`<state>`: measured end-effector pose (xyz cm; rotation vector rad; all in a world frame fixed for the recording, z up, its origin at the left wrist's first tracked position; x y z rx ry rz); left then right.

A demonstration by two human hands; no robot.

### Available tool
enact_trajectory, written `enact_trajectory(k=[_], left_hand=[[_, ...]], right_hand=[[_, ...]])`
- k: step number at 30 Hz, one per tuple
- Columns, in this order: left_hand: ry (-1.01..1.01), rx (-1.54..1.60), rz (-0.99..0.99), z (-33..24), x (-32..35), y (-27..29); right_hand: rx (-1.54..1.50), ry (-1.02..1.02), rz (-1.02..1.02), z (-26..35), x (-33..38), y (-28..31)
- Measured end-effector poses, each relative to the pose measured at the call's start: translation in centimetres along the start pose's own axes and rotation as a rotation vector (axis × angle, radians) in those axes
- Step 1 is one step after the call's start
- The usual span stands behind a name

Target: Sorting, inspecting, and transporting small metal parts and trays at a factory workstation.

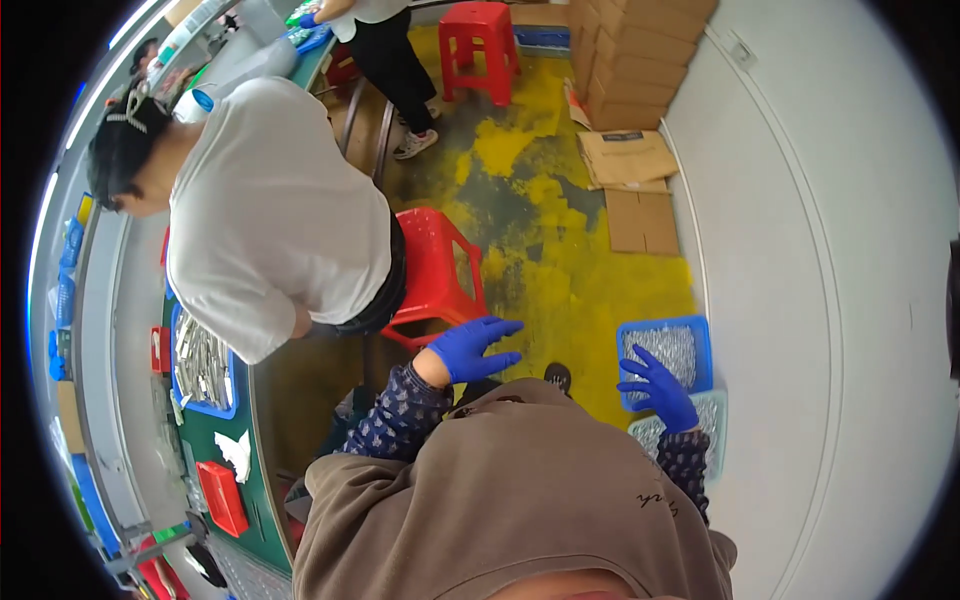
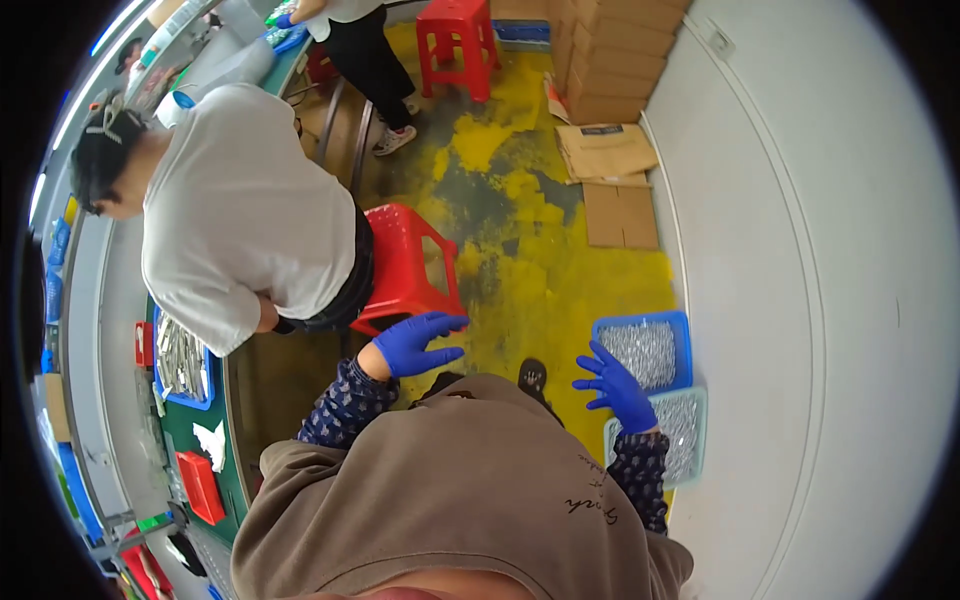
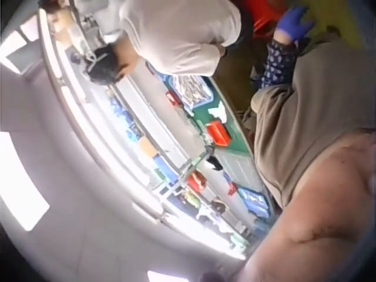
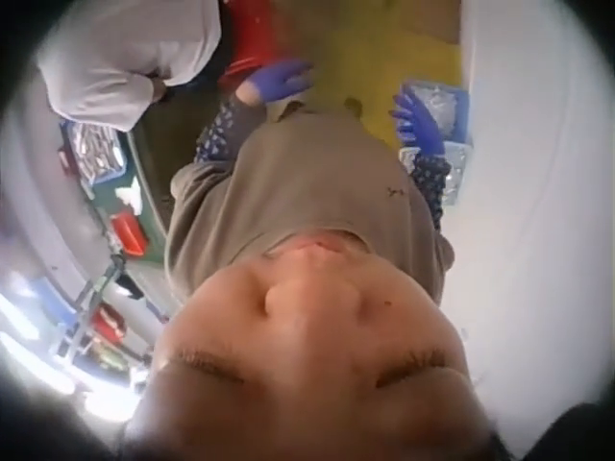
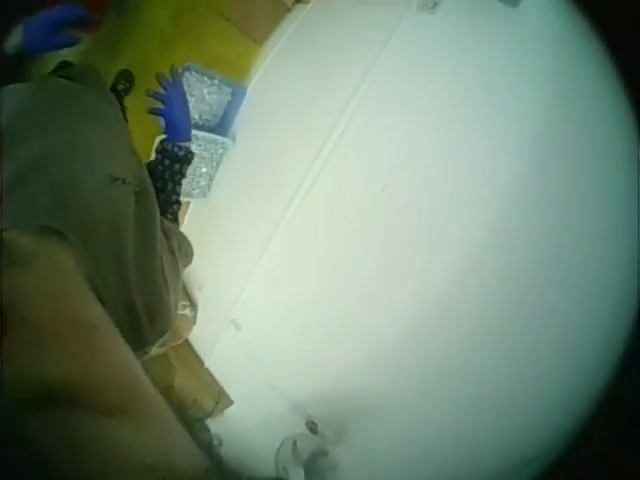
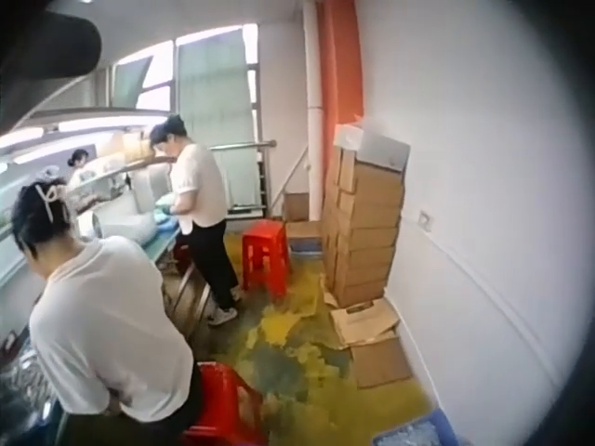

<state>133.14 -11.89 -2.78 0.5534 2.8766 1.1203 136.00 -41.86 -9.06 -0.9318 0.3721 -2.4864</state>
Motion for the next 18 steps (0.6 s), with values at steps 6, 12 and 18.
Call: enact_trajectory(k=[6,12,18], left_hand=[[0.068,-0.047,-0.173,1.5,-6.3,6.9],[0.246,-0.022,-0.241,10.1,-12.6,11.8],[0.276,-0.019,-0.387,13.3,-21.6,22.1]], right_hand=[[0.281,0.011,0.27,16.6,-13.4,-4.8],[0.408,0.048,0.562,23.5,-28.1,-11.5],[0.502,-0.039,0.614,33.2,-39.1,-14.1]])
Point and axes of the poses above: each hand's wrist, its own x-axis away from the middle knuckle, its own y-axis out of the back of the hand, z = x × y, the point moved 6 cm from there along -x, towards the middle knuckle, and after that the axes turned 8 degrees about -x, right-handed, at the moved point
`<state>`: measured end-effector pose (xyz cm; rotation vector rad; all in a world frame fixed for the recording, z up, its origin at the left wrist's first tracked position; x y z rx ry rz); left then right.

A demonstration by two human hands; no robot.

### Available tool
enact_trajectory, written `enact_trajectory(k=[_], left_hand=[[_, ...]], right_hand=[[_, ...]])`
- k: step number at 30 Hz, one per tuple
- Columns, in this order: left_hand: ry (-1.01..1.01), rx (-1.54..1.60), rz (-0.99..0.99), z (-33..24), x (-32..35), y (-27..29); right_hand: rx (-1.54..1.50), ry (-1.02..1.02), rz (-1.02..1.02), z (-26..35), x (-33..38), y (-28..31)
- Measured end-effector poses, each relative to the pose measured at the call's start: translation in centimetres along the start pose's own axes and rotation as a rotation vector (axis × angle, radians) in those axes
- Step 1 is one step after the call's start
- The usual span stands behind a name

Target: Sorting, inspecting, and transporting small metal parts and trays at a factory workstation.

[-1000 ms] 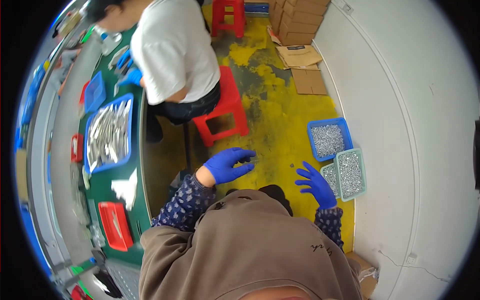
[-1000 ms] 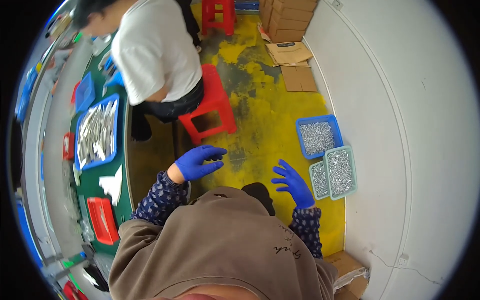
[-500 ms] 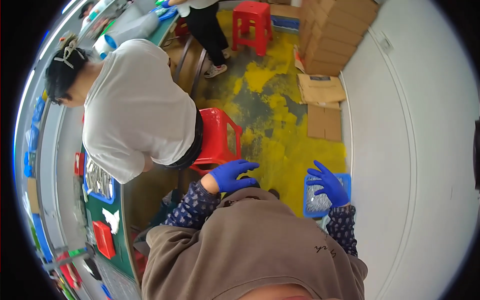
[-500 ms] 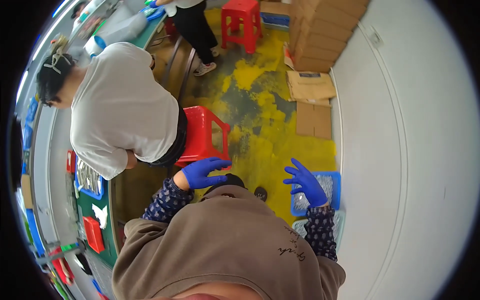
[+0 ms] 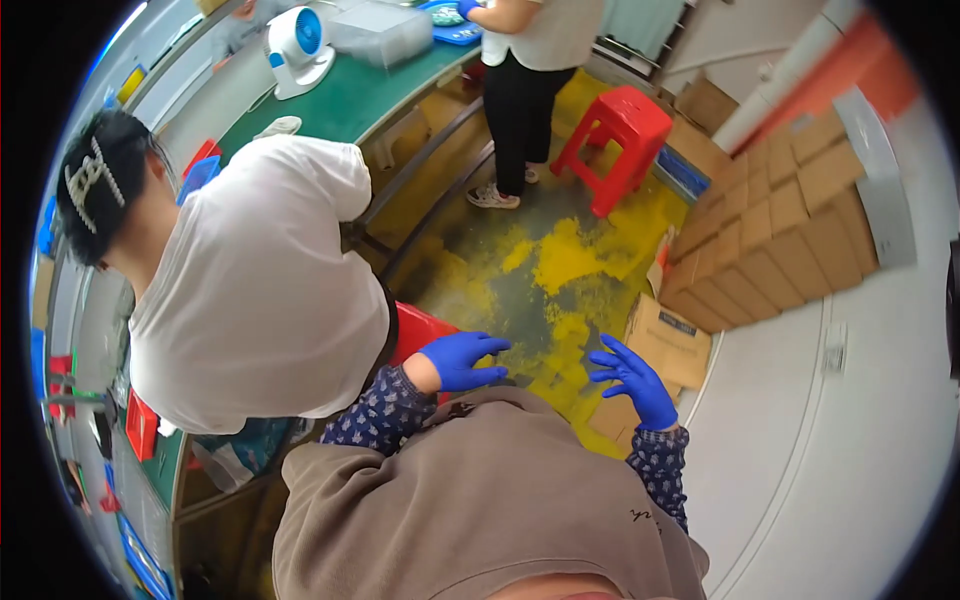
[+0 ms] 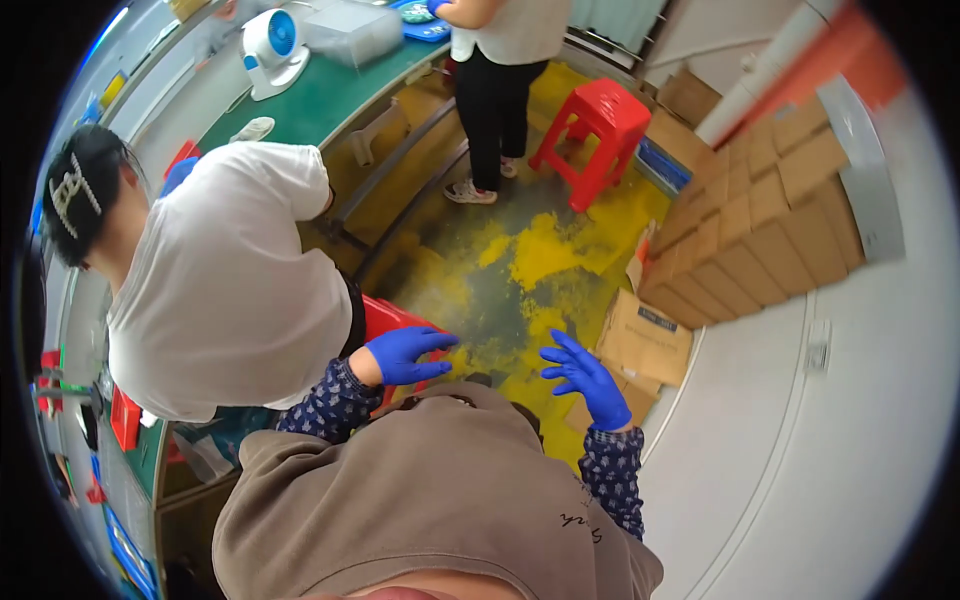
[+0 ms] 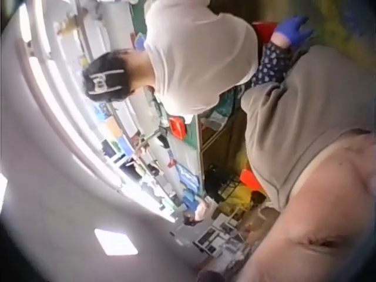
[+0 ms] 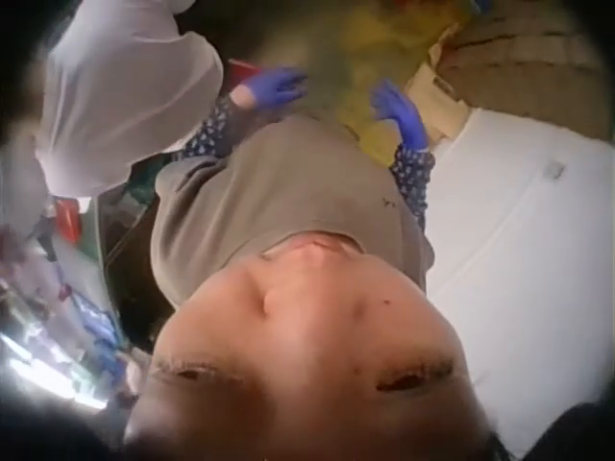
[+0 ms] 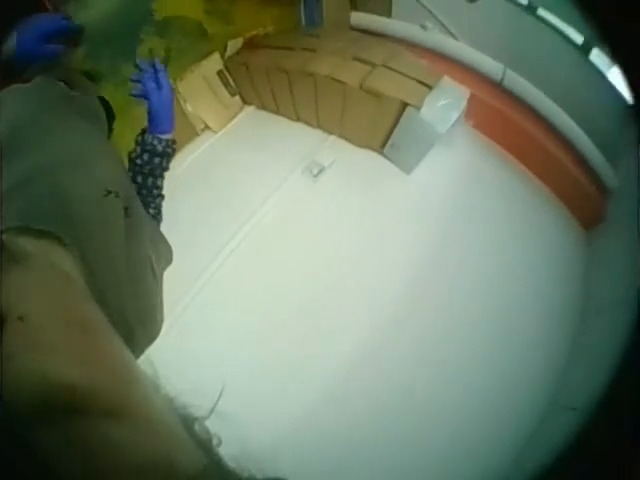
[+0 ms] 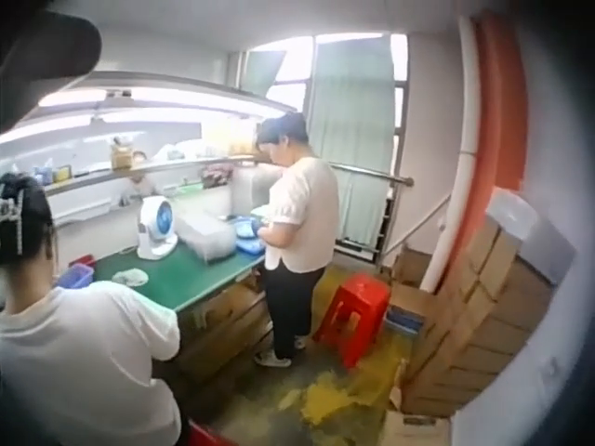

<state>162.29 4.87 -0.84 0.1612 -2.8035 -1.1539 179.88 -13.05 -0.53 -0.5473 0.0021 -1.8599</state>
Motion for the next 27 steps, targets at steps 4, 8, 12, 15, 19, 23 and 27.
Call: enact_trajectory(k=[4,8,12,15,19,23,27], left_hand=[[0.0,0.001,-0.031,1.2,-7.0,4.2],[0.114,0.006,-0.223,5.7,-10.6,7.4],[0.454,0.01,-0.332,10.8,-11.6,7.9],[0.565,-0.005,-0.43,11.5,-12.7,9.6],[0.638,0.192,-0.639,12.1,-13.7,12.8],[0.806,0.174,-0.793,15.7,-10.5,11.8],[1.066,0.334,-0.837,20.6,-6.7,8.7]], right_hand=[[-0.129,-0.052,-0.113,3.0,-6.2,7.3],[-0.069,-0.201,-0.019,5.0,-15.1,11.2],[0.17,-0.189,0.171,11.0,-27.0,11.4],[0.283,-0.177,0.391,16.6,-35.7,6.8],[0.542,0.029,0.824,20.8,-44.7,-3.9],[0.661,0.261,1.136,21.6,-49.9,-17.4],[0.883,0.925,1.297,21.1,-53.2,-28.7]])
Point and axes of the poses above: each hand's wrist, its own x-axis away from the middle knuckle, its own y-axis out of the back of the hand, z = x × y, the point moved 6 cm from there along -x, towards the middle knuckle, and after that the axes turned 8 degrees about -x, right-handed, at the moved point
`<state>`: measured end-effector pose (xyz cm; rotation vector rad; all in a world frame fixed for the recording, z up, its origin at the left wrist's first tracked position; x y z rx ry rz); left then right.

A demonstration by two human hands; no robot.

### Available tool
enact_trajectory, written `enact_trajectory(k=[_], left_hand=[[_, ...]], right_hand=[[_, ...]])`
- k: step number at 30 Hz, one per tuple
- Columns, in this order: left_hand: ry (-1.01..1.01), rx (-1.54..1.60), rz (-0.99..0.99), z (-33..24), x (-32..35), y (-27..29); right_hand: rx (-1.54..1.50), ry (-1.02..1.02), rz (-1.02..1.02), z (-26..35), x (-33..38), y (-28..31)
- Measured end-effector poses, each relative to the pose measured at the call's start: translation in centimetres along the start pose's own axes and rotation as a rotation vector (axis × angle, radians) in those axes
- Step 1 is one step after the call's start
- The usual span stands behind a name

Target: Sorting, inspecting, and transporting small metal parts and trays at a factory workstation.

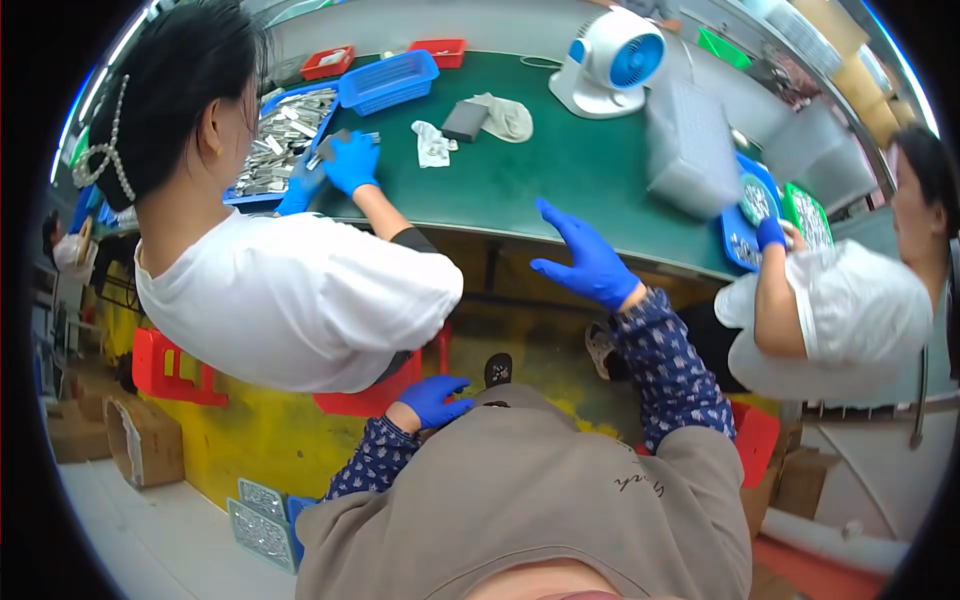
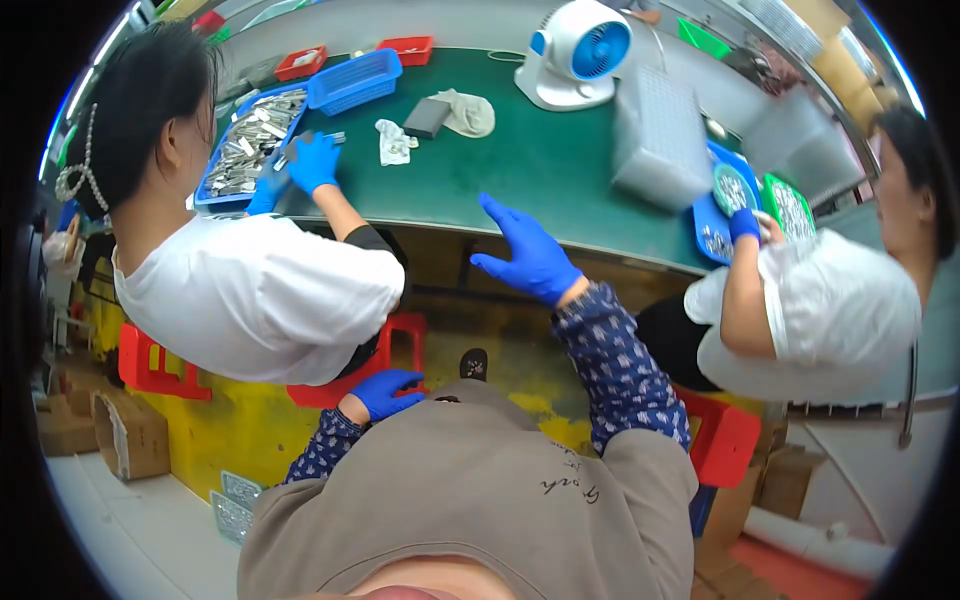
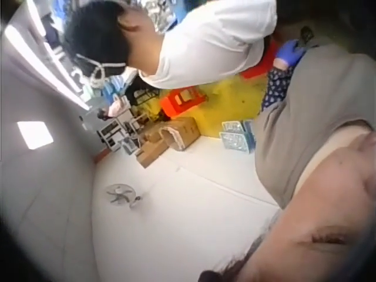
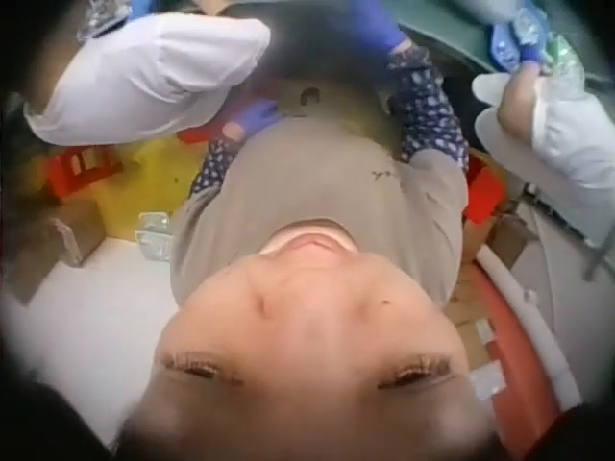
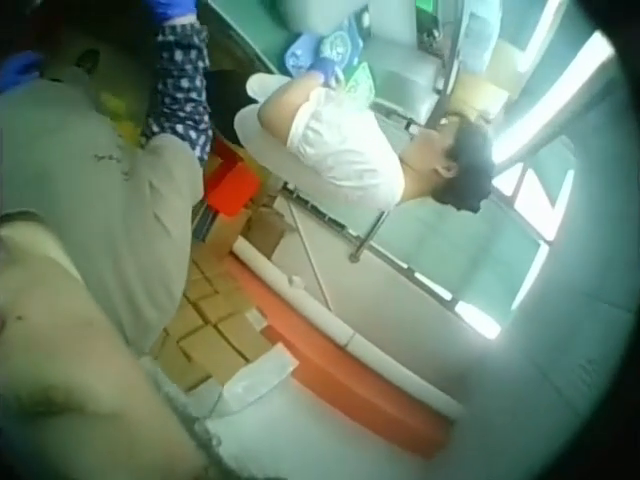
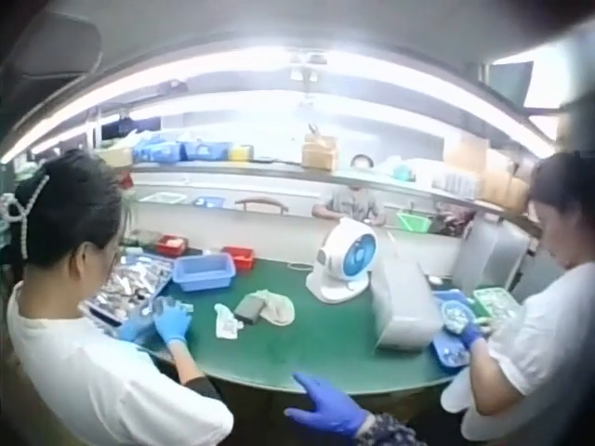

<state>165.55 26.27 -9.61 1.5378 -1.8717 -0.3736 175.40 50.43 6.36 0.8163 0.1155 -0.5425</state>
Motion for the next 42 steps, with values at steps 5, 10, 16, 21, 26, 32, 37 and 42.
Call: enact_trajectory(k=[5,10,16,21,26,32,37,42], left_hand=[[0.239,-0.055,-0.097,3.0,-1.6,1.8],[0.26,-0.011,-0.395,3.3,0.1,2.9],[0.708,0.146,-0.374,3.8,3.2,0.0],[0.883,0.279,-0.559,1.7,3.5,-3.4],[0.909,0.297,-0.661,-1.6,0.9,-1.7],[0.923,0.183,-0.619,-1.7,-2.0,-2.0],[0.915,0.141,-0.636,-3.5,-3.4,-3.1],[0.947,0.192,-0.614,-5.3,-3.6,-3.9]], right_hand=[[0.374,0.085,0.18,-5.7,-11.2,-1.0],[0.916,0.224,0.336,-12.5,-22.1,-4.1],[1.01,0.357,0.469,-17.7,-31.2,-8.7],[0.874,0.363,0.726,-19.7,-33.0,-11.5],[0.628,0.5,0.443,-16.7,-33.5,-6.2],[-0.544,0.113,0.129,-20.5,-34.7,3.9],[-1.645,-0.115,0.047,-18.0,-31.0,5.8],[-1.96,-0.12,0.146,-17.0,-28.1,5.2]])
Point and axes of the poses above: each hand's wrist, its own x-axis away from the middle knuckle, its own y-axis out of the back of the hand, z = x × y, the point moved 6 cm from there along -x, towards the middle knuckle, and after that the axes turned 8 degrees about -x, right-handed, at the moved point
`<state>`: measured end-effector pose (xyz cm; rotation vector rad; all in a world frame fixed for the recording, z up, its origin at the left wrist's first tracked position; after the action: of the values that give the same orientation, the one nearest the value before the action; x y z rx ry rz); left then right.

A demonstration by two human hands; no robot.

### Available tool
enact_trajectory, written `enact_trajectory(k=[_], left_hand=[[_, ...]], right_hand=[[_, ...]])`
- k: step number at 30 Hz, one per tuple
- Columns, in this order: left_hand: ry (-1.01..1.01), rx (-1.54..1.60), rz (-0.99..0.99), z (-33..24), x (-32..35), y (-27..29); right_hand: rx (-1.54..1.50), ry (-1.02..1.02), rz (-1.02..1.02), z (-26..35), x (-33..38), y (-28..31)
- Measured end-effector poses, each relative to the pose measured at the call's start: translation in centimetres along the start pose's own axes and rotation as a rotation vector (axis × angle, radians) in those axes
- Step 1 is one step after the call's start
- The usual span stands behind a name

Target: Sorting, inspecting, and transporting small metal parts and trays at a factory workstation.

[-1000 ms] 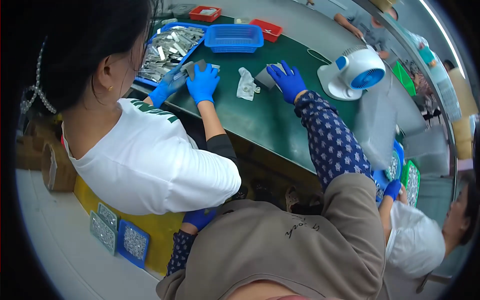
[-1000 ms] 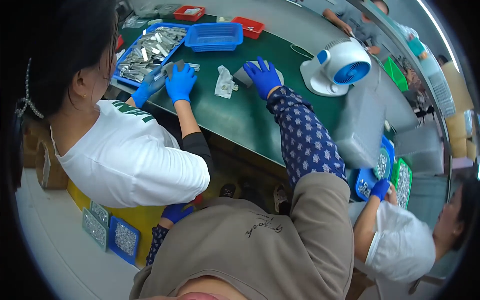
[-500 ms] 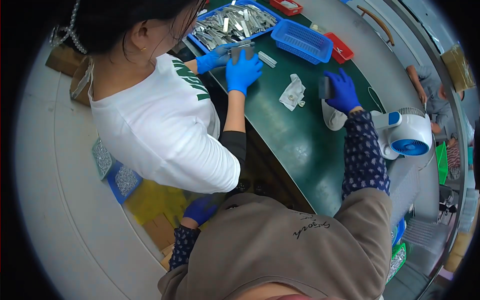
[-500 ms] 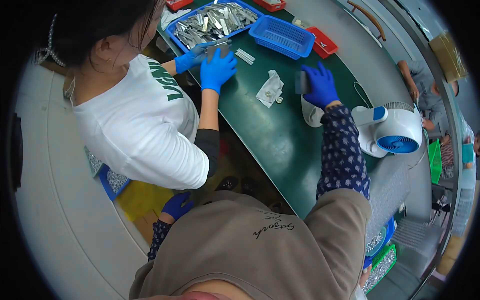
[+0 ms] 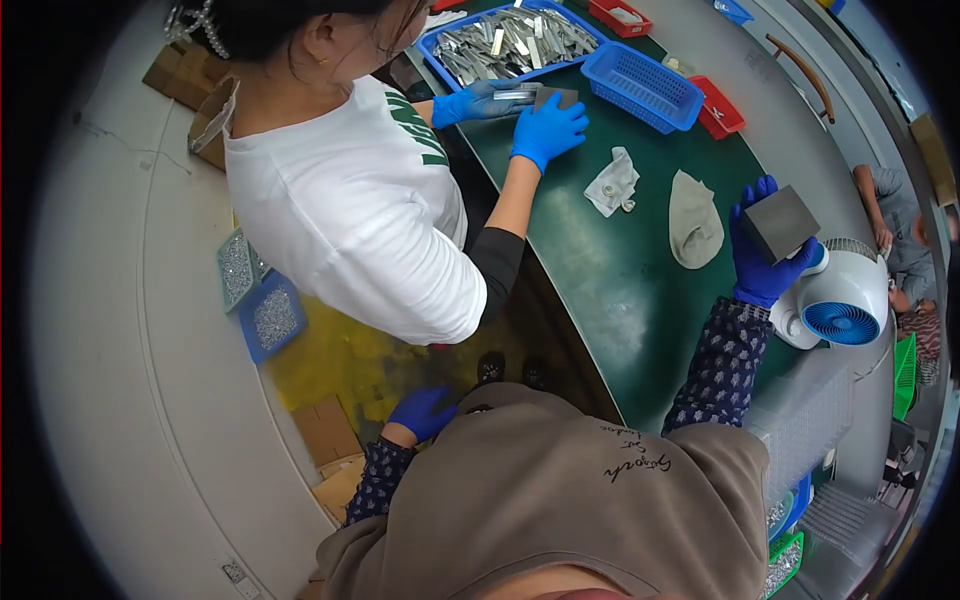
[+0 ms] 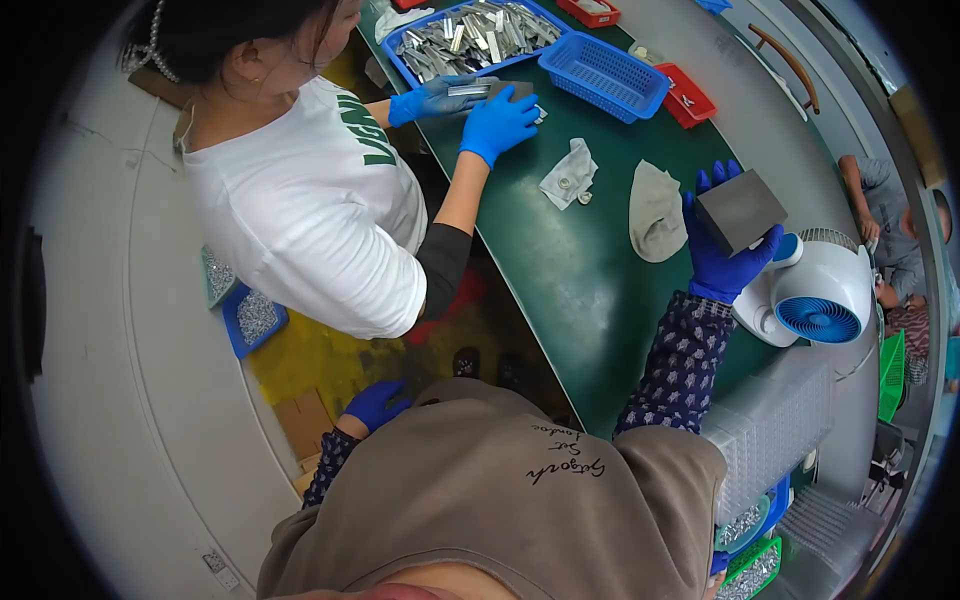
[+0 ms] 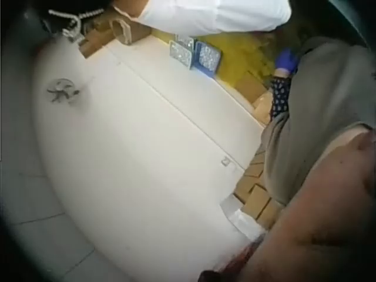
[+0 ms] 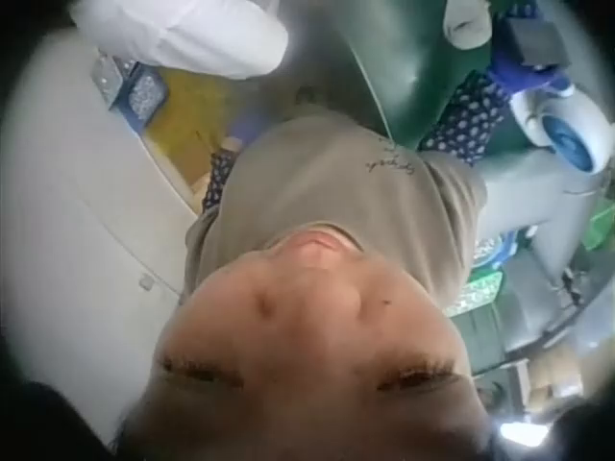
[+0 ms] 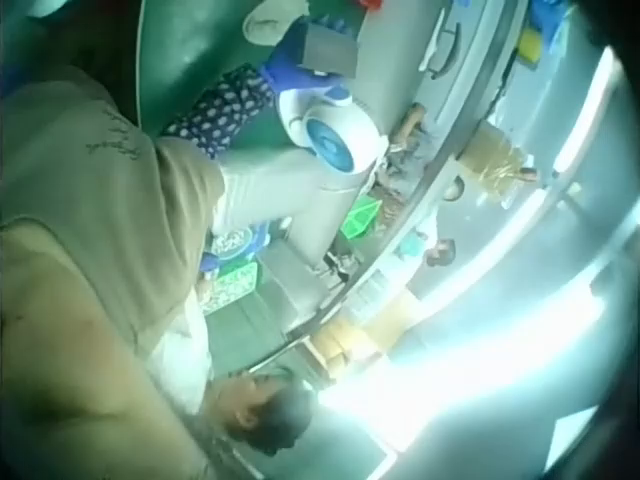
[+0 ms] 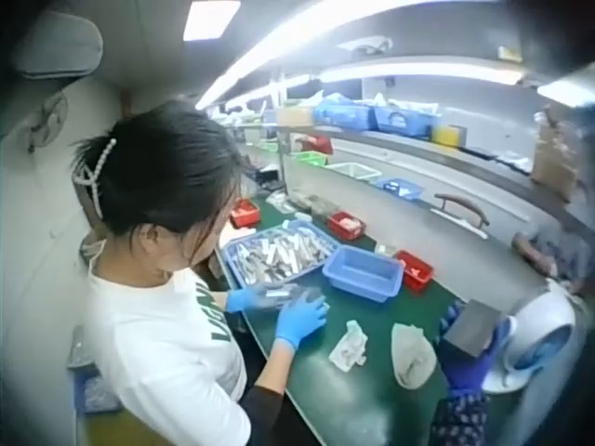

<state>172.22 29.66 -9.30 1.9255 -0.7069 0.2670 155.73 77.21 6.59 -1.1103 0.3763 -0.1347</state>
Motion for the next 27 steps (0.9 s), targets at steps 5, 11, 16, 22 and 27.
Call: enact_trajectory(k=[5,11,16,22,27], left_hand=[[0.0,0.023,-0.046,1.5,1.8,-0.3],[0.049,0.071,-0.102,6.6,6.0,-1.5],[0.102,0.182,-0.123,14.0,11.5,-2.7],[0.289,0.26,-0.24,23.6,21.9,-1.6],[0.496,0.322,-0.357,30.6,30.1,-1.6]], right_hand=[[-0.336,-0.197,0.324,-2.8,4.4,-4.6],[-0.241,-0.529,0.496,-10.5,12.3,-11.2],[-0.35,-1.041,0.52,-23.4,21.0,-18.1],[-0.437,-1.331,0.519,-40.3,29.7,-25.6],[-0.425,-1.518,0.202,-52.8,33.2,-24.9]])
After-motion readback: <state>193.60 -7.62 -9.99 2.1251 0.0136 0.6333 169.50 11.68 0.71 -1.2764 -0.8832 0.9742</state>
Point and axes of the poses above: each hand's wrist, its own x-axis away from the middle knuckle, its own y-axis out of the back of the hand, z = x × y, the point moved 6 cm from there along -x, towards the middle knuckle, and after that the axes turned 8 degrees about -x, right-handed, at the moved point
